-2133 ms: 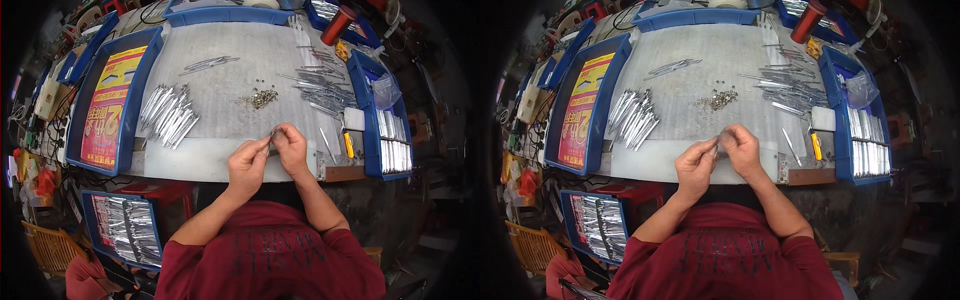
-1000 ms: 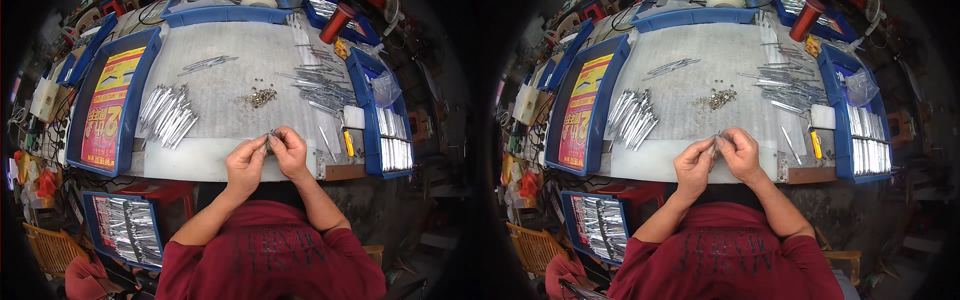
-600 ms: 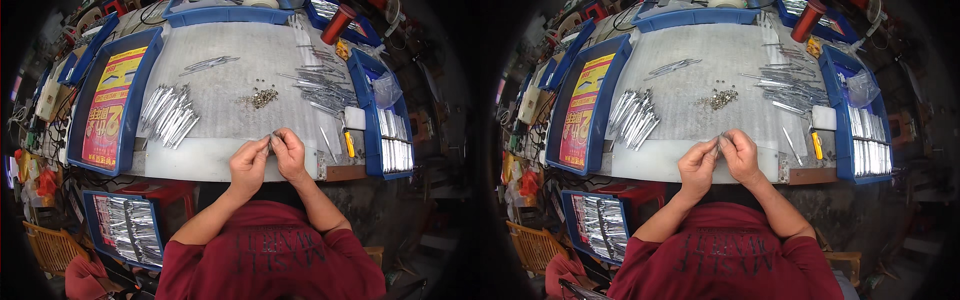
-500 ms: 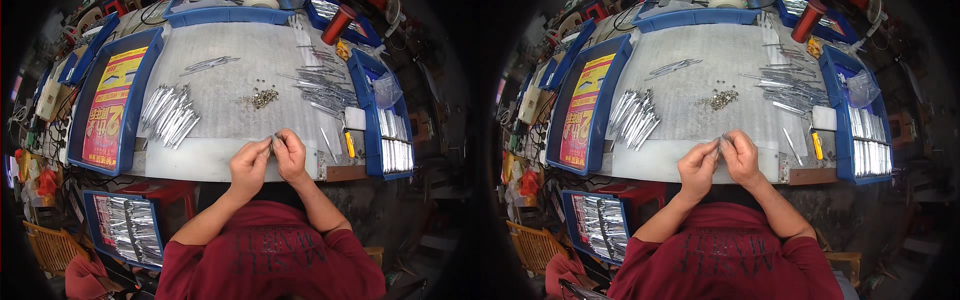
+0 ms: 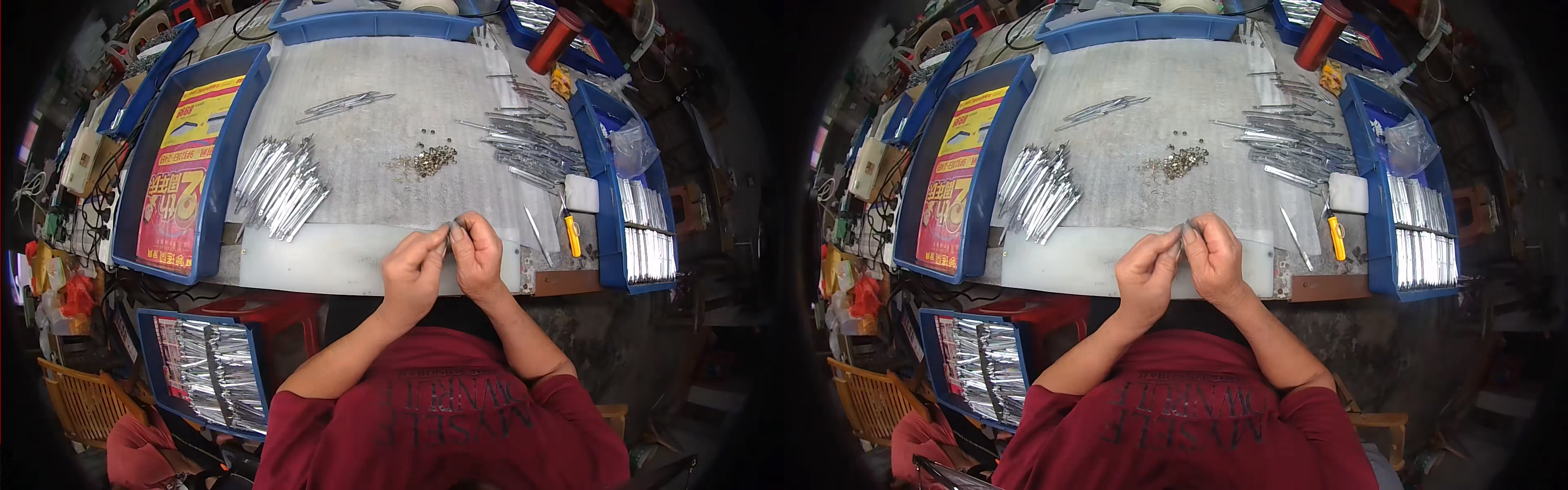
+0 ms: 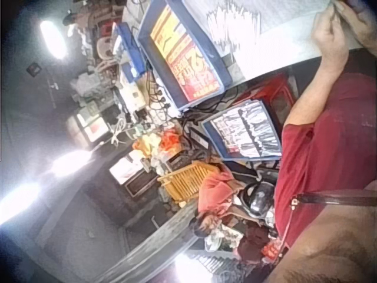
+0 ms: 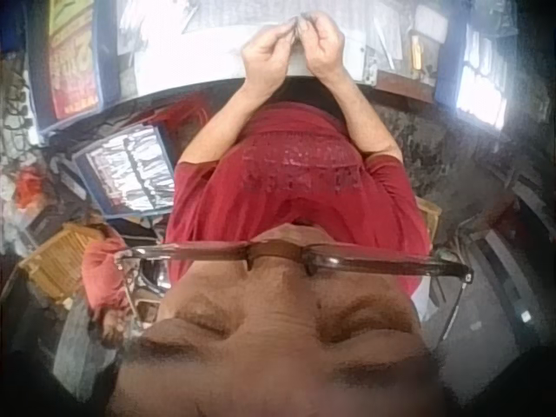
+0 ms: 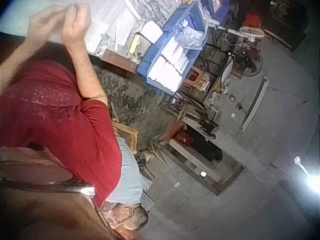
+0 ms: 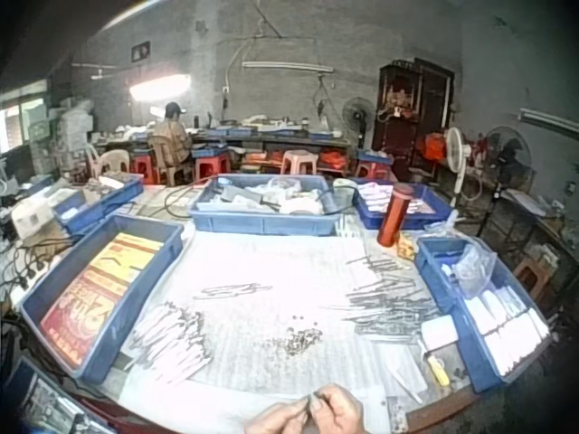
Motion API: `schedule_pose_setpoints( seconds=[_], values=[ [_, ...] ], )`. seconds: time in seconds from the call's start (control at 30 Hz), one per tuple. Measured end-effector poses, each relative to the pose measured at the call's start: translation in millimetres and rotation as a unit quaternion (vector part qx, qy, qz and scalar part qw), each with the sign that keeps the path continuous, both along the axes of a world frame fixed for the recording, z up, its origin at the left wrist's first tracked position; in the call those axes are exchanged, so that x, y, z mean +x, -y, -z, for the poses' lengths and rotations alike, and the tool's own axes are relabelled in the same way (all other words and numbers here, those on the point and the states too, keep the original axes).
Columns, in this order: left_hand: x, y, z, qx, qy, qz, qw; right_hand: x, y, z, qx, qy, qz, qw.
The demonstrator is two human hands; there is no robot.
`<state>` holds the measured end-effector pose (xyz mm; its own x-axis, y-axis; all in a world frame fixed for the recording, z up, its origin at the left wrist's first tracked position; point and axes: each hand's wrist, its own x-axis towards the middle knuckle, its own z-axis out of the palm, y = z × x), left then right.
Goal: The person assembles small metal pins and metal caps by hand on a workstation, using an assembly jig to join the components.
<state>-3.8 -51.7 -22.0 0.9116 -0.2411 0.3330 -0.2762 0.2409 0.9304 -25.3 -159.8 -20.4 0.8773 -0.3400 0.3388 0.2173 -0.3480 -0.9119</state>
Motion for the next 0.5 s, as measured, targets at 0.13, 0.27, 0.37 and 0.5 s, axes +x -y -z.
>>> schedule_pose_setpoints(
  seconds=[0.13, 0.27, 0.37, 0.5],
  values=[
    [-2.4, -0.8, 2.2, -0.022, -0.079, 0.038, 0.996, -0.5, 0.5, -4.7, -0.027, 0.019, -0.003, 0.999],
    [-2.3, 0.2, 7.2, -0.001, -0.021, 0.009, 1.0, -2.4, 1.6, -2.8, -0.019, -0.007, -0.01, 1.0],
    [-3.1, -2.7, 6.6, 0.003, 0.0, 0.031, 1.0, -2.7, 1.3, -9.2, -0.063, 0.025, -0.006, 0.998],
    [-2.7, -4.6, 3.8, 0.01, 0.007, 0.022, 1.0, -4.4, 0.9, -10.5, -0.072, 0.009, 0.0, 0.997]
  ],
)
